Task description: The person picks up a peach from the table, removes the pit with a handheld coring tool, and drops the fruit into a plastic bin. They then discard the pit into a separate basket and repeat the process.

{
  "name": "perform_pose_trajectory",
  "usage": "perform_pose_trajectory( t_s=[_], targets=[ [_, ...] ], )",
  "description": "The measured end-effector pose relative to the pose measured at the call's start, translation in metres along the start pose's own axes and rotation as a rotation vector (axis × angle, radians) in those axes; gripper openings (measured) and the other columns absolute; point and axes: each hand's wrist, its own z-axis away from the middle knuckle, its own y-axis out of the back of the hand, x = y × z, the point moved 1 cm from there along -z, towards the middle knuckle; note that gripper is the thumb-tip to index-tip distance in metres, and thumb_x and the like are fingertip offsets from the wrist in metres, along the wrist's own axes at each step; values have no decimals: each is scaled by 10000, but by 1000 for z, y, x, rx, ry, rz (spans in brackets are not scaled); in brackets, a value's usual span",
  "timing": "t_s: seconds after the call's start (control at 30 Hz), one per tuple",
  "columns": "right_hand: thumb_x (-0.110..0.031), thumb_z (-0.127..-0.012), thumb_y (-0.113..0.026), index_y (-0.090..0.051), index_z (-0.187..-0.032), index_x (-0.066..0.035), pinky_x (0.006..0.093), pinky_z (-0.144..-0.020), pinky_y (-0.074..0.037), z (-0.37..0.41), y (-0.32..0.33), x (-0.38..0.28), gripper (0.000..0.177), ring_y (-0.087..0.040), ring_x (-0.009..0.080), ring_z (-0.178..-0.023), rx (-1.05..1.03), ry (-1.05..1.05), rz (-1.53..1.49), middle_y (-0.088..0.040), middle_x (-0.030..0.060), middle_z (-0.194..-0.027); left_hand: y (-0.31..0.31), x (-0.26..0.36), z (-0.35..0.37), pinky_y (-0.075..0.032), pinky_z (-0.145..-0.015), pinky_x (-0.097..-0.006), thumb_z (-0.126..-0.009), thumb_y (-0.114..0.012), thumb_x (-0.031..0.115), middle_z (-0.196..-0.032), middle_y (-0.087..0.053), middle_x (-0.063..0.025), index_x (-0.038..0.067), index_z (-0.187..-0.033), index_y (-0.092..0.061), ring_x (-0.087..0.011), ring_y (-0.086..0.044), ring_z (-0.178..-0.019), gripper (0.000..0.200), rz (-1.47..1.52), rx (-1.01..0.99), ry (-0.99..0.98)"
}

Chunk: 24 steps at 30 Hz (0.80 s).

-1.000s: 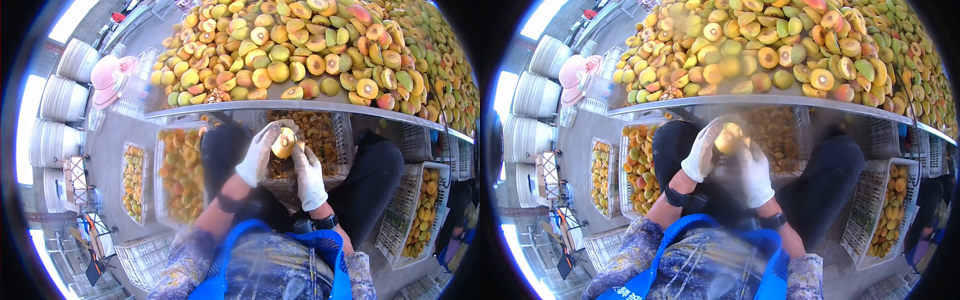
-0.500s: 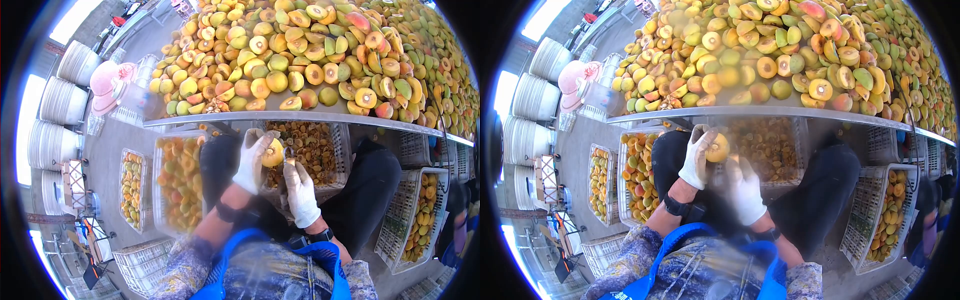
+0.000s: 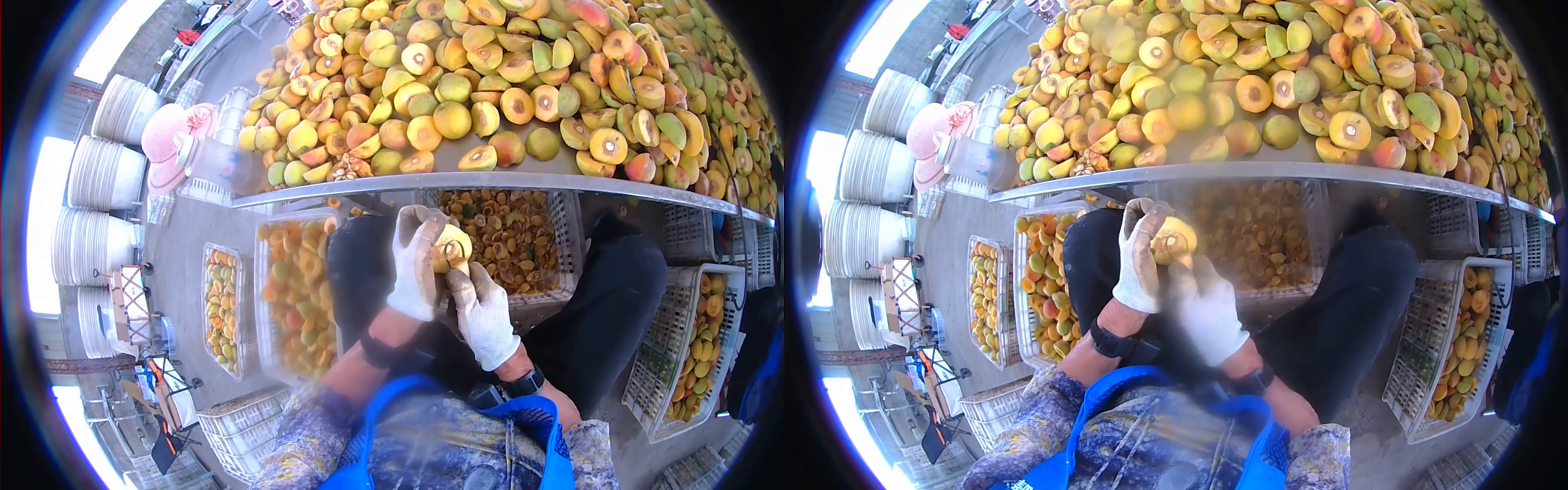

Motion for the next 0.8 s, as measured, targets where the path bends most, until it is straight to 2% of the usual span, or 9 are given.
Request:
perform_pose_trajectory(
  t_s=[0.07, 0.23, 0.33, 0.37, 0.43, 0.53, 0.63, 0.7, 0.8],
  targets=[
    [-251, -994, -528, -589, -964, 32, 354, -620, -466, -1, 0, 2, 292, -547, 194, -651, 6, 41, 53, -588, 164, -712, -1, 4, 0, -522, -734, -298, -955, -523, 194, -933, -595, -115, -6, -1009, -544, -190, -620, -846, 209, -24, -83, -17],
    [-232, -998, -510, -590, -1027, 52, 378, -614, -476, 1, -1, 10, 297, -596, 256, -643, 21, 75, 75, -615, 202, -730, -4, 7, 0, -548, -729, -315, -973, -518, 215, -924, -639, -145, -14, -992, -564, -201, -640, -817, 234, -338, -273, -320],
    [-219, -998, -506, -582, -1065, 65, 376, -612, -478, 2, -4, 15, 301, -600, 253, -647, -11, 26, 95, -617, 208, -736, -5, 4, 0, -547, -708, -313, -982, -545, 265, -890, -648, -140, -12, -972, -575, -199, -641, -773, 279, -77, -188, 2],
    [-164, -927, -549, -576, -1060, 35, 403, -573, -484, 2, -6, 20, 241, -604, 298, -642, -10, 20, 82, -597, 210, -784, -6, 4, 0, -545, -699, -310, -983, -558, 283, -877, -650, -137, -11, -965, -578, -197, -641, -756, 295, 67, -135, 170],
    [-53, -786, -635, -563, -1052, -24, 459, -496, -497, 3, -12, 32, 278, -613, 386, -632, -6, 5, 56, -558, 214, -878, -9, 3, 0, -537, -676, -305, -975, -584, 314, -854, -648, -130, -9, -959, -577, -192, -633, -727, 323, 85, -74, 214],
    [-213, -1002, -499, -576, -1053, 62, 362, -591, -470, 2, -14, 24, 290, -576, 215, -618, 64, 55, 41, -604, 175, -707, -9, 1, 0, -520, -655, -299, -967, -609, 329, -835, -642, -124, -5, -942, -571, -182, -619, -713, 337, 83, -53, 184],
    [-215, -1008, -494, -571, -1026, 53, 356, -576, -461, 2, -16, 26, 279, -549, 191, -607, 62, 66, 93, -588, 150, -687, -10, -2, 1, -509, -655, -298, -967, -611, 331, -822, -635, -117, 0, -924, -565, -174, -605, -717, 336, -173, -102, -102],
    [-222, -1014, -488, -565, -1018, 47, 351, -564, -454, 2, -18, 26, 280, -538, 174, -612, 62, 36, 8, -581, 138, -684, -10, -1, 1, -506, -660, -297, -970, -608, 328, -817, -631, -113, 4, -917, -562, -168, -599, -722, 332, -225, -119, -162],
    [-234, -1024, -479, -562, -1029, 38, 323, -545, -437, 1, -20, 24, 284, -515, 134, -614, 62, -120, -56, -574, 97, -691, -13, 3, 0, -504, -668, -296, -973, -604, 314, -820, -631, -111, 7, -917, -562, -161, -596, -729, 315, -49, -90, 18]
  ],
)
